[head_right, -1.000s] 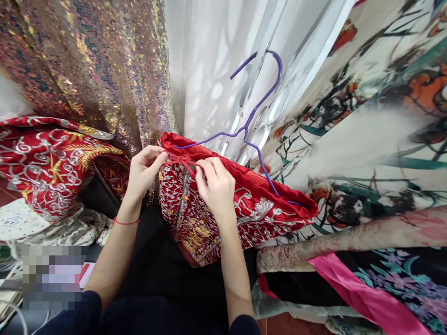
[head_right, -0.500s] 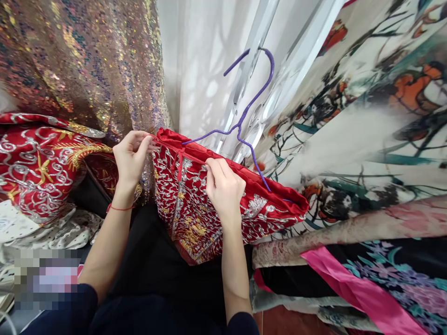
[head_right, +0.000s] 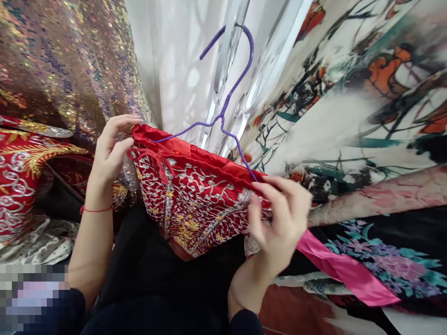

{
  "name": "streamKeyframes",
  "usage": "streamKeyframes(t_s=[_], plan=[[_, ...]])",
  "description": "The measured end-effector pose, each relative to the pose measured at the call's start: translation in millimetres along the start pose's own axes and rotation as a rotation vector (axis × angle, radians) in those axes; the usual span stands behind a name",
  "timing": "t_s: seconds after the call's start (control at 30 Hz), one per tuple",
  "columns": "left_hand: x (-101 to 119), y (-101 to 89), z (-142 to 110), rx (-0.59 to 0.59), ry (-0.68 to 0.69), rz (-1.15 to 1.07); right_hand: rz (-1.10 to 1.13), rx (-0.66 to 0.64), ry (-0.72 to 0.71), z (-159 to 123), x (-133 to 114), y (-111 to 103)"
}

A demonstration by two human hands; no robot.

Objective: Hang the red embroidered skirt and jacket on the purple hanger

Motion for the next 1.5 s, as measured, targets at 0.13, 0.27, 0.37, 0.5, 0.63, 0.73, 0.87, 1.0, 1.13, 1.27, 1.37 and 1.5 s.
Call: streamKeyframes(t_s=[0.13,0.27,0.37,0.5,0.63,0.73,0.87,1.0,1.13,1.27,1.37,1.5], plan=[[6,7.2,4,-0.159,0.068,0.090,0.077,-0.213,0.099,-8,67,-1],[10,5.4,5,-0.203,0.104,0.268,0.443,-0.268,0.138,-17,114,20],[5,0.3,7,-0.151,0.101,0.333,0.545,-0.136,0.131,-14,117,22],[2,-17.4,7,0.074,0.073,0.246,0.607,-0.004,0.047,5,97,14],[10,-39.0,8,0.250,0.099,0.105,0.735,0.100,-0.109,28,80,3],[-4,-42.5,16,0.190,0.034,0.074,0.875,-0.055,-0.253,38,63,11],[-38,-25.0,24,0.021,-0.037,0.026,0.731,-0.277,-0.084,31,59,31],[-39,-7.5,24,0.002,-0.017,0.051,0.535,-0.142,0.142,15,78,29],[-18,-4.4,19,0.032,-0.013,0.008,0.279,0.047,0.241,8,95,19],[-3,-10.7,11,0.065,-0.040,-0.048,0.158,0.127,0.239,10,94,16],[-6,-3.5,9,-0.007,-0.113,-0.096,0.090,0.008,0.244,14,82,28],[-10,10.2,7,-0.022,-0.241,0.112,-0.057,-0.095,0.254,14,65,47]])
Point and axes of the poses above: each hand's wrist, its own z-axis towards the middle knuckle, its own y-axis out of the palm, x = y × z, the point moved 7 cm from there along z, towards the middle knuckle, and after that the axes turned 13 degrees about -x, right-handed, at the moved point
